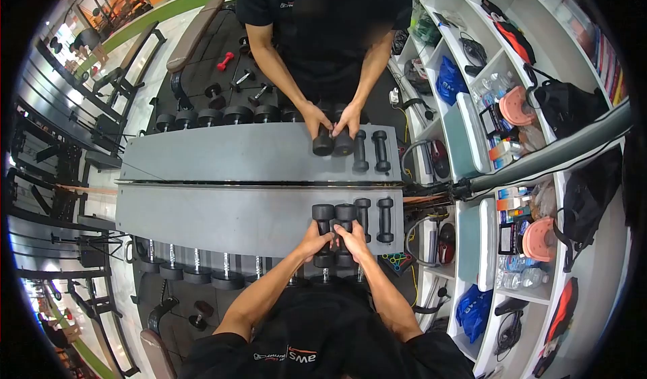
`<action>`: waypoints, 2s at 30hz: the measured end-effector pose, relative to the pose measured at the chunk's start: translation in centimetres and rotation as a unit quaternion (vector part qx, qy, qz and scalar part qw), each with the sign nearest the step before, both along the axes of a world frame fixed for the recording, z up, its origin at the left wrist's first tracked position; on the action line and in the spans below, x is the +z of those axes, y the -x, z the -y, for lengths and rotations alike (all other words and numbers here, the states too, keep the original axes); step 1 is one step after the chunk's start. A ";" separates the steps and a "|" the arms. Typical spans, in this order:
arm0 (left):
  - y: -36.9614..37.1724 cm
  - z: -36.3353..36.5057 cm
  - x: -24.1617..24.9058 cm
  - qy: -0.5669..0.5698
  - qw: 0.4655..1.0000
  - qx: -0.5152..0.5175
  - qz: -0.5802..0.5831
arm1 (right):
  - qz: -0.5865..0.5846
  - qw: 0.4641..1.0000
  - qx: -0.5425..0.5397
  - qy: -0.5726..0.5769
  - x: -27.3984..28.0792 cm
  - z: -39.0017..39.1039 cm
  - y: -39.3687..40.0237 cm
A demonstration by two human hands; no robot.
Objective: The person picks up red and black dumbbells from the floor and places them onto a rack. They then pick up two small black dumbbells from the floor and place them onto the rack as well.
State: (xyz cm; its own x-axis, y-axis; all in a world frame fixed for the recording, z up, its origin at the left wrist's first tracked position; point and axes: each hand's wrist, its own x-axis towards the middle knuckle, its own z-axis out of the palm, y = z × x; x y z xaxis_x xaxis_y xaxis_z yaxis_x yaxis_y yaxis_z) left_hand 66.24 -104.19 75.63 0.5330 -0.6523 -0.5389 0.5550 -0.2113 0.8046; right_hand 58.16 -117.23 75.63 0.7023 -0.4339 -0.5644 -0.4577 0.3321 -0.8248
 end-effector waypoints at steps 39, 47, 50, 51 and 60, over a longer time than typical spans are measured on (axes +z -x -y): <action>-4.0 4.4 -12.7 -0.272 0.960 -0.027 0.066 | -0.200 0.899 0.225 0.319 -8.6 4.1 -3.6; -4.7 3.9 -8.7 -0.364 0.874 -0.237 0.218 | -0.221 0.842 0.298 0.391 -6.2 4.3 -3.9; -3.9 3.4 -7.7 -0.356 0.885 -0.208 0.215 | -0.216 0.817 0.314 0.433 -5.9 4.1 -3.3; -3.8 3.1 -7.3 -0.355 0.889 -0.196 0.213 | -0.215 0.823 0.296 0.434 -5.3 4.2 -3.1; -2.6 2.1 -10.5 -0.302 0.914 -0.152 0.224 | -0.213 0.808 -0.047 0.548 -4.7 9.1 4.9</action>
State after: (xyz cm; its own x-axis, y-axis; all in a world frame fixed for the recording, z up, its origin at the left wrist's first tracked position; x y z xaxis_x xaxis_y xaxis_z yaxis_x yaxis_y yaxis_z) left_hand 68.82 -106.30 65.16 0.6313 -0.4623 -0.6227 0.0404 -0.7822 0.6217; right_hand 53.25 -126.33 70.91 0.4795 -0.8774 0.0128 -0.7931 -0.4396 -0.4216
